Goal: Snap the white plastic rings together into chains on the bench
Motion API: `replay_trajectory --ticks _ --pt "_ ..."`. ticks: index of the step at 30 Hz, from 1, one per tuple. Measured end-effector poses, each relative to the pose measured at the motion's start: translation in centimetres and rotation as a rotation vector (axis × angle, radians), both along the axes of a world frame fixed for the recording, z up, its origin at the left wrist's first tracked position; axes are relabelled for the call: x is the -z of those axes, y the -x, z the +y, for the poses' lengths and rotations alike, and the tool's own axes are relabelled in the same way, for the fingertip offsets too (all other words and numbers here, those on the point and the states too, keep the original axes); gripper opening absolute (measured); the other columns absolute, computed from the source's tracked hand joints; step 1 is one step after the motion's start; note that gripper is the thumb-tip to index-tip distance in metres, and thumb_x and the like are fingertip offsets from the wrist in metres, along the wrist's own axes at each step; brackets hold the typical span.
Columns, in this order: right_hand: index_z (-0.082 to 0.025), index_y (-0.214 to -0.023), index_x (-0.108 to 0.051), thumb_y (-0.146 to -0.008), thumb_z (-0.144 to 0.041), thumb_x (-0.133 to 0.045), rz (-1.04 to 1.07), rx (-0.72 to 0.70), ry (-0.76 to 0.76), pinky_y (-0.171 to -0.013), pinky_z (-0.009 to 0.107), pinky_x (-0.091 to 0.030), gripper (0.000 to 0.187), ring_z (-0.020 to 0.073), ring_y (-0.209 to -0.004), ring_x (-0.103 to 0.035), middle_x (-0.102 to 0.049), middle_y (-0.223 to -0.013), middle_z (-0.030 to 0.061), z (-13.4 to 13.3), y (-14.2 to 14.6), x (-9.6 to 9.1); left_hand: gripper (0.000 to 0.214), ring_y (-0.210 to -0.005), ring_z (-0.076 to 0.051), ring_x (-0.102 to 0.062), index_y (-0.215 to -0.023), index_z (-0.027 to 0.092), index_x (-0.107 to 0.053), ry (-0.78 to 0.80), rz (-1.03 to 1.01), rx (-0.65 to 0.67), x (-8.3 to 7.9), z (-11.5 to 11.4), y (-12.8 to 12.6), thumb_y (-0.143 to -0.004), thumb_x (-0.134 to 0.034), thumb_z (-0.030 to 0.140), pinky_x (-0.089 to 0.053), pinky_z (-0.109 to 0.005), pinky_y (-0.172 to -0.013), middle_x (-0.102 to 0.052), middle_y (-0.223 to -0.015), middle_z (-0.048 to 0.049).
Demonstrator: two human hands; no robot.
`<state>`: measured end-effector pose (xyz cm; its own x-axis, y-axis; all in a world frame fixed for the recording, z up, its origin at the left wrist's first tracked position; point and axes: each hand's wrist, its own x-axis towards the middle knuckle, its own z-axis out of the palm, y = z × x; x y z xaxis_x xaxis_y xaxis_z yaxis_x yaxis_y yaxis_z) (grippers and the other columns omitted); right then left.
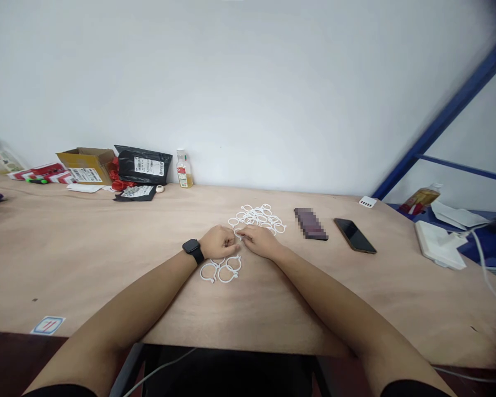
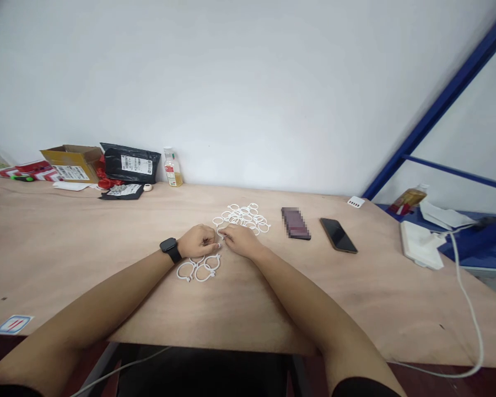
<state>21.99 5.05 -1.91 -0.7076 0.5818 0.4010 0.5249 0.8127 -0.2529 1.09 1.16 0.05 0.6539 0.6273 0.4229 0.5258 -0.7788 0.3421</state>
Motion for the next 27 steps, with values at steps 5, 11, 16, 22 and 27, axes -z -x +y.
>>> replay_trajectory --ticks 5,11,16,22,27 --pt "-0.022 -0.106 -0.067 -0.091 -0.015 -0.053 0.019 0.024 -0.031 -0.075 0.028 -0.047 0.022 0.0185 -0.091 -0.062 -0.067 -0.097 0.0061 0.1 -0.1 0.0 0.048 -0.048 -0.009 -0.038 -0.050 0.017 -0.039 0.047 0.023 0.011 -0.1 -0.2 -0.1 -0.090 -0.050 0.042 -0.032 -0.024 -0.054 -0.046 -0.050 0.0027" --pt "-0.021 -0.113 -0.063 -0.094 -0.018 -0.048 0.245 -0.061 -0.034 -0.083 0.033 -0.048 0.024 0.0193 -0.093 -0.061 -0.066 -0.102 0.0081 -0.4 -0.1 -0.5 0.023 -0.061 -0.012 -0.050 -0.072 0.017 -0.056 -0.095 -0.130 -0.193 0.1 -0.2 -0.2 -0.087 -0.055 0.034 -0.041 -0.025 -0.063 -0.058 -0.069 -0.0003" --pt "-0.021 -0.111 -0.062 -0.094 -0.020 -0.049 0.361 -0.101 0.008 -0.080 0.034 -0.050 0.022 0.0191 -0.087 -0.061 -0.066 -0.095 0.0069 -0.8 0.1 -0.8 0.015 -0.085 -0.015 -0.058 -0.098 0.019 -0.059 -0.151 -0.240 -0.179 0.3 -0.2 -0.3 -0.085 -0.059 0.026 -0.048 -0.026 -0.070 -0.061 -0.105 -0.0079" --pt "-0.022 -0.107 -0.063 -0.092 -0.020 -0.052 0.412 -0.126 0.042 -0.079 0.033 -0.051 0.019 0.0182 -0.087 -0.062 -0.068 -0.099 0.0063 -1.0 0.1 -0.8 0.029 -0.065 -0.012 -0.059 -0.111 0.019 -0.056 -0.085 -0.225 -0.259 0.8 0.0 -0.3 -0.089 -0.059 0.037 -0.049 -0.027 -0.066 -0.067 -0.093 -0.0043" --pt "-0.022 -0.106 -0.065 -0.088 -0.018 -0.054 0.401 -0.108 0.051 -0.072 0.030 -0.051 0.021 0.0155 -0.075 -0.062 -0.070 -0.097 0.0053 -1.1 0.1 -0.8 0.030 -0.069 -0.015 -0.064 -0.111 0.020 -0.059 -0.061 -0.176 -0.275 1.1 0.3 -0.2 -0.089 -0.059 0.040 -0.048 -0.026 -0.067 -0.070 -0.080 -0.0018"
